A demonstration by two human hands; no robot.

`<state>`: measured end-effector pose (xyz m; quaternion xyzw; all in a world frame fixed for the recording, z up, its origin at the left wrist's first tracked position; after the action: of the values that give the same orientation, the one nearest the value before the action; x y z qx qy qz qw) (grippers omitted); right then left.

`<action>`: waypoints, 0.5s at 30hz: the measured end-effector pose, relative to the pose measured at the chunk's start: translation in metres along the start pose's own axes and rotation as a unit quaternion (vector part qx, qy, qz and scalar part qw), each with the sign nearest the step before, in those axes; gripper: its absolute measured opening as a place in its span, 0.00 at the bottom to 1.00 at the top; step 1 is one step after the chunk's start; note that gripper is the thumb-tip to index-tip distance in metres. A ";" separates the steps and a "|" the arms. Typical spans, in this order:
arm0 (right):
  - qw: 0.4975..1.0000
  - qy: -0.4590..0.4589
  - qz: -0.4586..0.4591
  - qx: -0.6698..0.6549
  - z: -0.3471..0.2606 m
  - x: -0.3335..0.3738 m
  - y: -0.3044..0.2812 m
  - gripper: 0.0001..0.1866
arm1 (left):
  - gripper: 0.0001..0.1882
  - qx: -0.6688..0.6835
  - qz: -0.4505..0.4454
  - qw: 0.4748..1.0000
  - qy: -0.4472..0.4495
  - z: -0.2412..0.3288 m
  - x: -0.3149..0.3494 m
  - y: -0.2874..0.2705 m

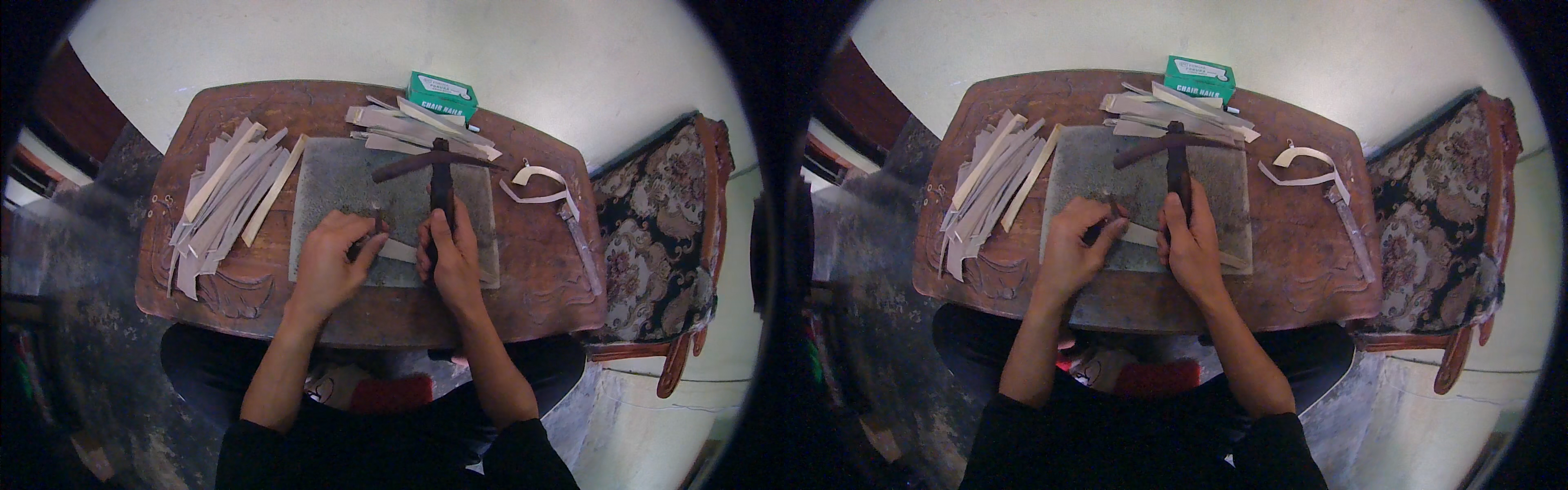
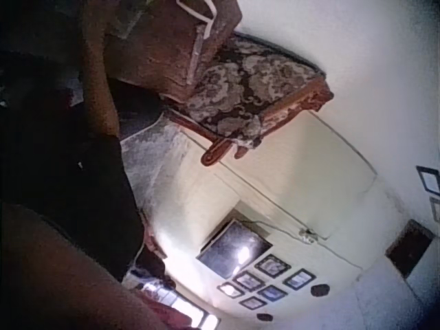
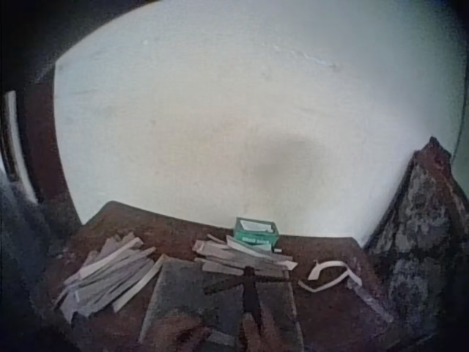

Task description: The person repeatedly hammers small nails into thin wooden strips placed on a gray work mat. They pick up nails, position them on the wood, and strike them with a hammer, occasionally adjusting the wood pieces.

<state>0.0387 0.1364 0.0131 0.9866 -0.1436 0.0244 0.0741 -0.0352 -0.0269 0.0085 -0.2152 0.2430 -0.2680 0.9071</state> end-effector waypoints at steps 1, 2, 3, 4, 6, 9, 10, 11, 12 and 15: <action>1.000 -0.002 0.002 -0.002 0.000 0.000 -0.001 0.22 | 0.07 -0.010 -0.001 1.000 0.005 -0.001 0.000 0.001; 1.000 0.011 0.009 -0.004 0.001 -0.001 -0.001 0.22 | 0.07 -0.022 0.007 1.000 0.019 -0.002 0.000 0.002; 1.000 0.024 0.018 -0.006 0.001 -0.001 -0.001 0.22 | 0.07 -0.033 0.015 0.999 0.033 -0.004 0.000 0.003; 0.999 0.036 0.026 -0.008 0.001 -0.001 -0.002 0.22 | 0.08 -0.044 0.023 0.998 0.047 -0.004 0.002 0.003; 0.998 0.046 0.027 -0.036 -0.005 0.000 -0.005 0.21 | 0.08 -0.043 0.013 0.998 0.047 -0.001 0.000 0.004; 0.997 0.057 0.029 -0.032 -0.019 0.006 -0.009 0.21 | 0.08 -0.067 0.019 0.996 0.060 0.001 0.002 0.004; 0.997 0.060 0.031 -0.023 -0.026 0.008 -0.010 0.21 | 0.08 -0.080 0.025 0.994 0.067 0.001 0.001 0.004; 0.998 0.049 0.030 0.009 -0.036 0.012 -0.011 0.21 | 0.08 -0.087 0.025 0.993 0.071 0.000 0.001 0.004; 0.998 0.041 0.031 0.039 -0.049 0.018 -0.011 0.21 | 0.09 -0.095 0.022 0.993 0.073 -0.001 0.002 0.004; 0.983 -0.037 0.034 0.176 -0.074 0.033 -0.017 0.21 | 0.09 -0.098 0.025 0.992 0.080 0.002 0.002 0.004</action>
<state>0.0734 0.1542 0.0867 0.9789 -0.1733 0.0154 -0.1068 -0.0311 -0.0248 0.0075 -0.2748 0.3451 -0.2359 0.8659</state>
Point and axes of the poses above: each hand's wrist, its own x-axis away from the middle knuckle, its own y-axis out of the palm, z = x × y, the point moved 2 cm from there along -x, towards the middle knuckle, and after that the axes turned 6 degrees about -z, right-handed, at the moved point
